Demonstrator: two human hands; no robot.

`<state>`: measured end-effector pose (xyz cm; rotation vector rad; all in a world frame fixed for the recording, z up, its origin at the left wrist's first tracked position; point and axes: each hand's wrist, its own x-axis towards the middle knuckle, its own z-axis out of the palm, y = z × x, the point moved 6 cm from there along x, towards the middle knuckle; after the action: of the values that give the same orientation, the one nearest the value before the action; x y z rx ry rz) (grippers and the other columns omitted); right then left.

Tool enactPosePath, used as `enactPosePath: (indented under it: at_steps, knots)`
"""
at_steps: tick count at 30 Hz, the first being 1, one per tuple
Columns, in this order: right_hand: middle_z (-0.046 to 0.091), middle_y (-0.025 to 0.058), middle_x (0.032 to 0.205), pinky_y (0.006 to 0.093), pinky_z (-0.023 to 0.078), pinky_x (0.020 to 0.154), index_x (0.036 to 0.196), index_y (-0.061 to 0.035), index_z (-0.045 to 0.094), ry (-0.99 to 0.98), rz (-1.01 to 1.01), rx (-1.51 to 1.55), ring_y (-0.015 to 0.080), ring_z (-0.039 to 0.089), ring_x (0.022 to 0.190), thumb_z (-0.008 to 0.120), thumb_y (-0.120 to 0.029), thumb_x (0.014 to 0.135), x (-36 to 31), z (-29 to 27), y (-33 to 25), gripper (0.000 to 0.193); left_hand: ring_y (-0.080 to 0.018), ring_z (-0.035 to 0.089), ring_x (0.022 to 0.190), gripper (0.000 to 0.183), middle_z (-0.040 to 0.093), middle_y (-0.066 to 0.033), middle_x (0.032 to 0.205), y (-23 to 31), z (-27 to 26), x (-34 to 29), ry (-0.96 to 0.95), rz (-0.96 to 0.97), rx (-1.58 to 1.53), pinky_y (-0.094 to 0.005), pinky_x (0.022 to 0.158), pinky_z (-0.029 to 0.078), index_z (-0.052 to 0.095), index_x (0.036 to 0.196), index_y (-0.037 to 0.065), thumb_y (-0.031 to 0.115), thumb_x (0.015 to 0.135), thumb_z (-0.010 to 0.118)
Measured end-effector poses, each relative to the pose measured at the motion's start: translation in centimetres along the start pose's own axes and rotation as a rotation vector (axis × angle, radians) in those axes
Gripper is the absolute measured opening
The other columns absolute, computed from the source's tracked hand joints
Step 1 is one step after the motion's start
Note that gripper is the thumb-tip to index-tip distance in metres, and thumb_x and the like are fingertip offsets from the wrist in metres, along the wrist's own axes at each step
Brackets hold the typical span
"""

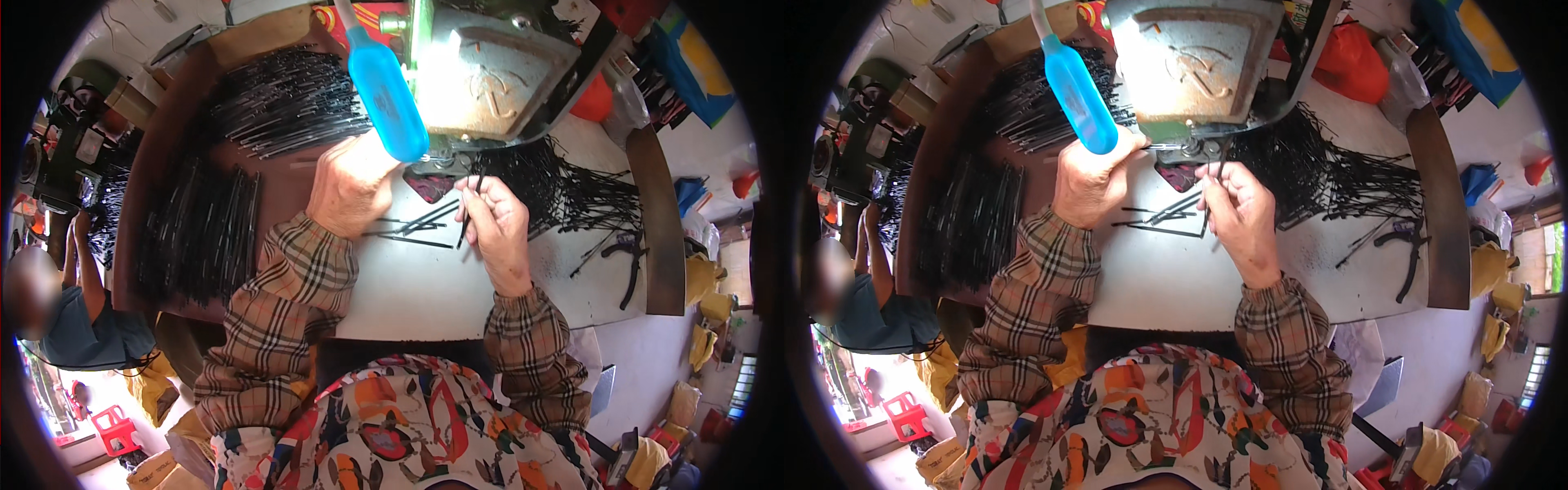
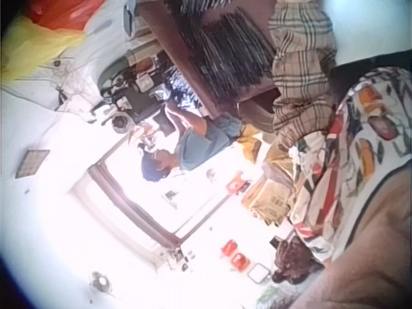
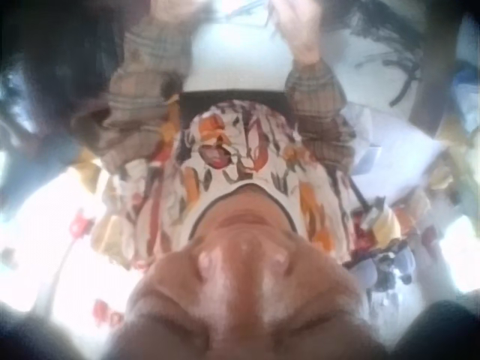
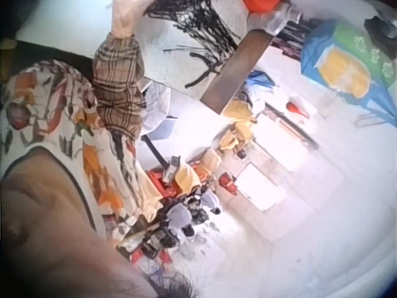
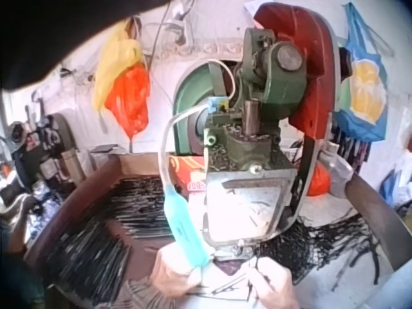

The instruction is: The person assembles small black metal or plastic pins and fasteners using a bench-mounted press tool.

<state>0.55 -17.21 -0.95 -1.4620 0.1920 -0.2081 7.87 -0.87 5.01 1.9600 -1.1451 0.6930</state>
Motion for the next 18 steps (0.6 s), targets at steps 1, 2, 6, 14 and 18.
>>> enactPosePath:
  at_steps: [1, 2, 6, 14, 18]
  knots:
    - [0.057, 0.0004, 0.070, 0.0156, 0.033, 0.047, 0.100, 0.0014, 0.060, 0.005, 0.006, -0.008, 0.0006, 0.044, 0.052, 0.053, -0.007, 0.094, 0.1, 0.0, 0.1, 0.013, -0.0236, 0.067, 0.075, 0.024, 0.066, -0.0106, 0.082, 0.8, 0.3, 0.1, 0.001, -0.085, -0.040, -0.0299, 0.066, 0.053, 0.066, 0.089, 0.002, -0.010, 0.068, 0.068]
    - [0.057, 0.0001, 0.070, 0.0157, 0.035, 0.048, 0.100, 0.0018, 0.060, 0.016, -0.036, -0.029, 0.0008, 0.045, 0.054, 0.053, -0.007, 0.093, 0.3, -0.1, 0.0, 0.013, -0.0195, 0.065, 0.072, 0.021, 0.067, -0.0090, 0.081, 0.8, 1.0, -0.4, -0.015, -0.221, -0.110, -0.0274, 0.064, 0.051, 0.067, 0.092, 0.002, -0.007, 0.072, 0.067]
    - [0.059, -0.0006, 0.072, 0.0166, 0.039, 0.053, 0.098, 0.0026, 0.061, 0.020, -0.122, -0.080, 0.0021, 0.051, 0.061, 0.053, -0.005, 0.092, -0.1, 1.8, -1.2, 0.012, -0.0072, 0.057, 0.064, 0.019, 0.065, -0.0028, 0.077, 0.5, 2.0, -3.8, -0.117, -0.949, -0.681, -0.0196, 0.055, 0.042, 0.068, 0.103, 0.000, 0.004, 0.085, 0.062]
    - [0.056, -0.0040, 0.071, 0.0158, 0.034, 0.051, 0.101, -0.0009, 0.061, -0.014, -0.143, -0.132, 0.0000, 0.044, 0.059, 0.054, -0.009, 0.093, -0.2, 1.9, -0.3, 0.014, -0.0068, 0.054, 0.066, 0.037, 0.061, -0.0044, 0.083, 1.5, 3.7, -6.3, -0.082, -1.165, -1.161, -0.0197, 0.054, 0.043, 0.054, 0.121, -0.009, 0.009, 0.089, 0.058]
    - [0.058, -0.0023, 0.076, 0.0166, 0.038, 0.055, 0.103, 0.0010, 0.061, -0.016, -0.144, -0.101, 0.0016, 0.048, 0.063, 0.053, -0.008, 0.094, -0.1, 1.8, 0.4, 0.015, -0.0080, 0.055, 0.065, 0.039, 0.060, -0.0052, 0.084, 1.6, 4.2, -6.5, -0.070, -1.175, -1.211, -0.0199, 0.054, 0.043, 0.052, 0.124, -0.008, 0.008, 0.089, 0.057]
